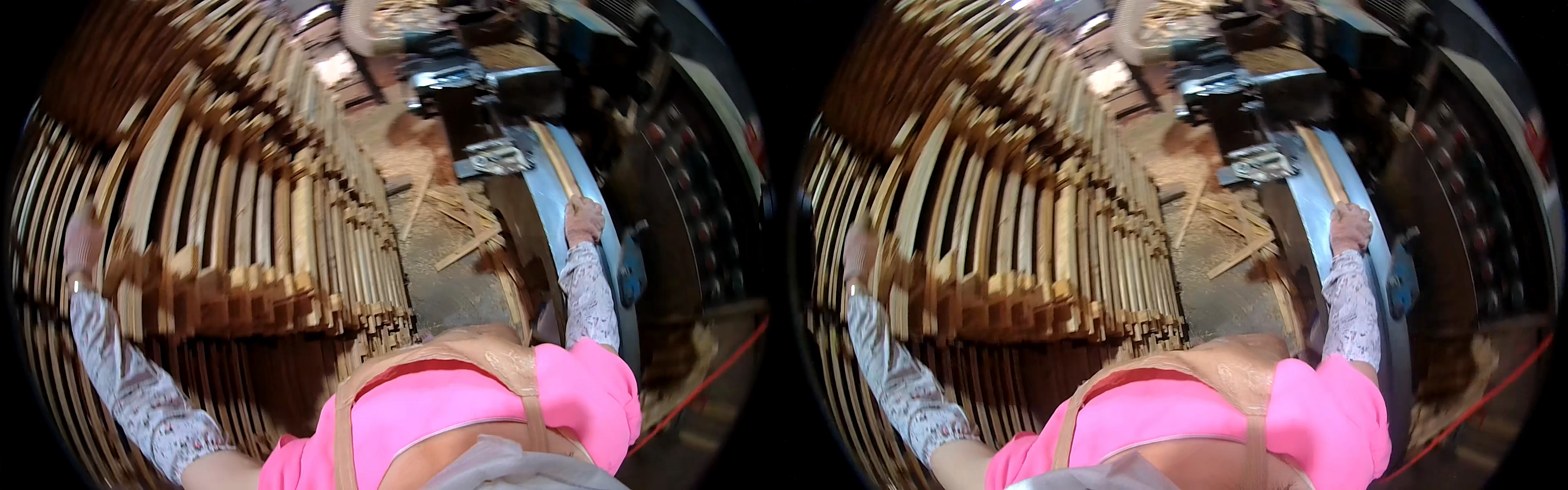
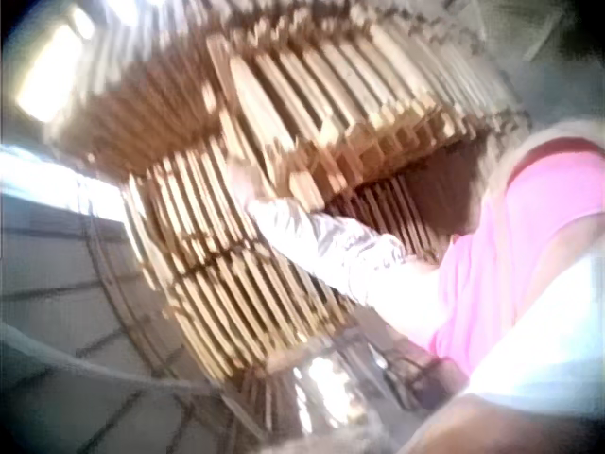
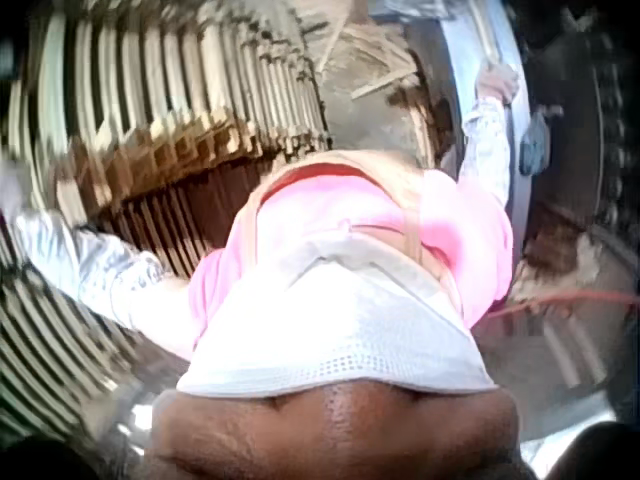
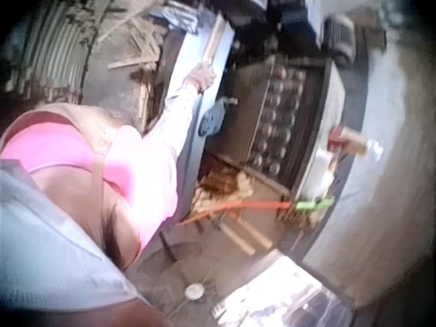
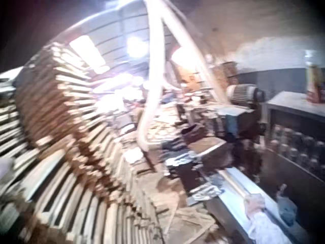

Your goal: The person repeatedly picks up thin wooden strips from a large stack and feeds them into a woodworking machine. The strips are processed by the machine and then placed onto a growing pile of finished pieces.

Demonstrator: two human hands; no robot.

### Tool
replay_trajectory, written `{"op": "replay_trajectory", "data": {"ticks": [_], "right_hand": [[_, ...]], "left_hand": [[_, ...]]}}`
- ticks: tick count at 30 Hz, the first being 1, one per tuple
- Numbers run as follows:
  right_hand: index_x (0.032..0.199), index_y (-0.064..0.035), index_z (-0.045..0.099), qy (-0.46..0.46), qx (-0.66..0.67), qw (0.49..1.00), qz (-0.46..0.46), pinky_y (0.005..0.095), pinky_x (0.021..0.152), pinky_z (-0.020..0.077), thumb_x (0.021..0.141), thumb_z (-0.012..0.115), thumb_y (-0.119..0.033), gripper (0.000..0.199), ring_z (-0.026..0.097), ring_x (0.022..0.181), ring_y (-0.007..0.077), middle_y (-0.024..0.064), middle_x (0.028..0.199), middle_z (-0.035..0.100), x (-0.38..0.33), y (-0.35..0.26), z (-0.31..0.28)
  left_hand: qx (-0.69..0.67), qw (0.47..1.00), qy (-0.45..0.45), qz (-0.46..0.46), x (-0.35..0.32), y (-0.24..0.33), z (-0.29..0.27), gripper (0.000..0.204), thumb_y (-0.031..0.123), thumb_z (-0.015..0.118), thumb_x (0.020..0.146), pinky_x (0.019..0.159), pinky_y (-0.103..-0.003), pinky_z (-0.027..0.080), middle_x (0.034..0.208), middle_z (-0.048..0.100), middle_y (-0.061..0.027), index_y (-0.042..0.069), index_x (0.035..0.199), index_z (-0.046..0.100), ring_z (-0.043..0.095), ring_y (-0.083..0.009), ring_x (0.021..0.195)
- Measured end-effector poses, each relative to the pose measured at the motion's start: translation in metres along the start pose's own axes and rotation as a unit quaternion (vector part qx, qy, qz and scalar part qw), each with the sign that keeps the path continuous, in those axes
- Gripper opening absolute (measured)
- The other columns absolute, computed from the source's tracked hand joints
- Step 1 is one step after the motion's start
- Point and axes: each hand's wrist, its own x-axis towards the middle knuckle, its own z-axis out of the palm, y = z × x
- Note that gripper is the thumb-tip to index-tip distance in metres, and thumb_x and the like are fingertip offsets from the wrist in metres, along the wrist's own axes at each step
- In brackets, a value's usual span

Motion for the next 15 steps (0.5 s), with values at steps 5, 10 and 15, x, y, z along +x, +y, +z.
{"op": "replay_trajectory", "data": {"ticks": [5, 10, 15], "right_hand": [[0.126, -0.0205, 0.076, -0.058, 0.268, 0.961, -0.012, 0.0475, 0.094, 0.0555, 0.092, 0.068, -0.038, 0.039, 0.070, 0.107, 0.0359, 0.0134, 0.118, 0.076, 0.092, -0.115, 0.006], [0.137, -0.0177, 0.070, -0.022, 0.475, 0.842, -0.253, 0.0408, 0.092, 0.0542, 0.088, 0.077, -0.028, 0.050, 0.069, 0.102, 0.0289, 0.0085, 0.110, 0.076, 0.067, -0.211, -0.069], [0.151, -0.0084, 0.057, 0.077, 0.461, 0.804, -0.368, 0.0383, 0.094, 0.0553, 0.085, 0.082, -0.017, 0.071, 0.070, 0.103, 0.0258, 0.0151, 0.113, 0.073, 0.052, -0.254, -0.191]], "left_hand": [[0.024, 0.997, 0.008, -0.076, -0.058, -0.018, -0.052, 0.040, 0.002, 0.060, 0.096, 0.102, -0.040, 0.055, 0.131, 0.069, -0.0189, 0.004, 0.136, 0.062, 0.067, -0.0334, 0.119], [0.008, 0.997, 0.021, -0.072, -0.134, 0.009, -0.106, 0.055, -0.007, 0.068, 0.090, 0.104, -0.038, 0.056, 0.138, 0.066, -0.0147, 0.008, 0.142, 0.058, 0.067, -0.0289, 0.123], [0.019, 0.964, 0.220, 0.149, -0.178, 0.009, -0.113, 0.068, -0.004, 0.069, 0.091, 0.104, -0.037, 0.058, 0.142, 0.065, -0.0111, 0.018, 0.153, 0.052, 0.066, -0.0283, 0.125]]}}
